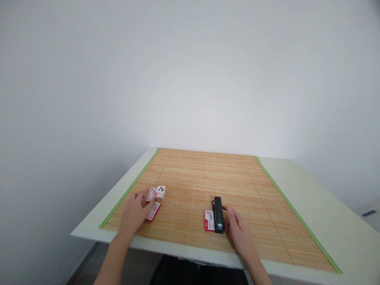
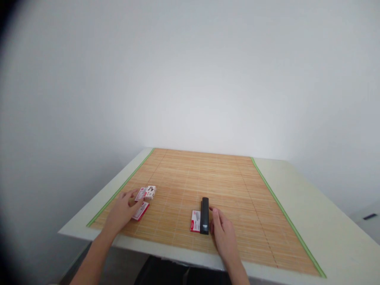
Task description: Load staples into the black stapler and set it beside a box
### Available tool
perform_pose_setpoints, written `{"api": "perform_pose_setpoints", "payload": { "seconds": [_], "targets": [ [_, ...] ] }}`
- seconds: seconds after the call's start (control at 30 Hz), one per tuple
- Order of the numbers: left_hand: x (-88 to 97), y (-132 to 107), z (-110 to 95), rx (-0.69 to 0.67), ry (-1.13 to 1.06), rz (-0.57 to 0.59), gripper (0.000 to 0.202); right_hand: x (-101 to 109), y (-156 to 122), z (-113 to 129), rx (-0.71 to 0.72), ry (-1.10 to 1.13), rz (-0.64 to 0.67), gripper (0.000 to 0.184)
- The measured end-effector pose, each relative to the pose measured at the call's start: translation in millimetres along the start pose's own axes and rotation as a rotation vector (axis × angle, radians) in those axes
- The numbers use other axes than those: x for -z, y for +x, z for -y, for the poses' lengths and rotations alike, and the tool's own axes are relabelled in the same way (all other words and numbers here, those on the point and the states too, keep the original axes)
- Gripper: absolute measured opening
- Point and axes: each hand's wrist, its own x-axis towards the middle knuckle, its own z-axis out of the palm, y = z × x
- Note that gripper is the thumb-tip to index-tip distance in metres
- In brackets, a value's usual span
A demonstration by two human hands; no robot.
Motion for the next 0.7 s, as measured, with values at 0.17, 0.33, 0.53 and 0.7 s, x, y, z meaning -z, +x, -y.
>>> {"api": "perform_pose_setpoints", "payload": {
  "seconds": [0.17,0.33,0.53,0.7],
  "targets": [
    [1.0,30,-2,-0.067,0.008,0.181,0.061,0,1,0,0.006,0.009,-0.006,0.073],
    [15.7,30,-35,-0.025,-0.016,0.059,0.049,0,1,3,0.038,0.004,0.024,0.069],
    [-15.2,-41,-141,-0.200,-0.252,0.167,0.048,-4,1,-2,0.078,-0.053,0.053,0.063],
    [-52.0,-85,-188,-0.298,-0.353,0.437,0.054,-5,1,-5,0.094,-0.007,0.070,0.061]
  ]
}}
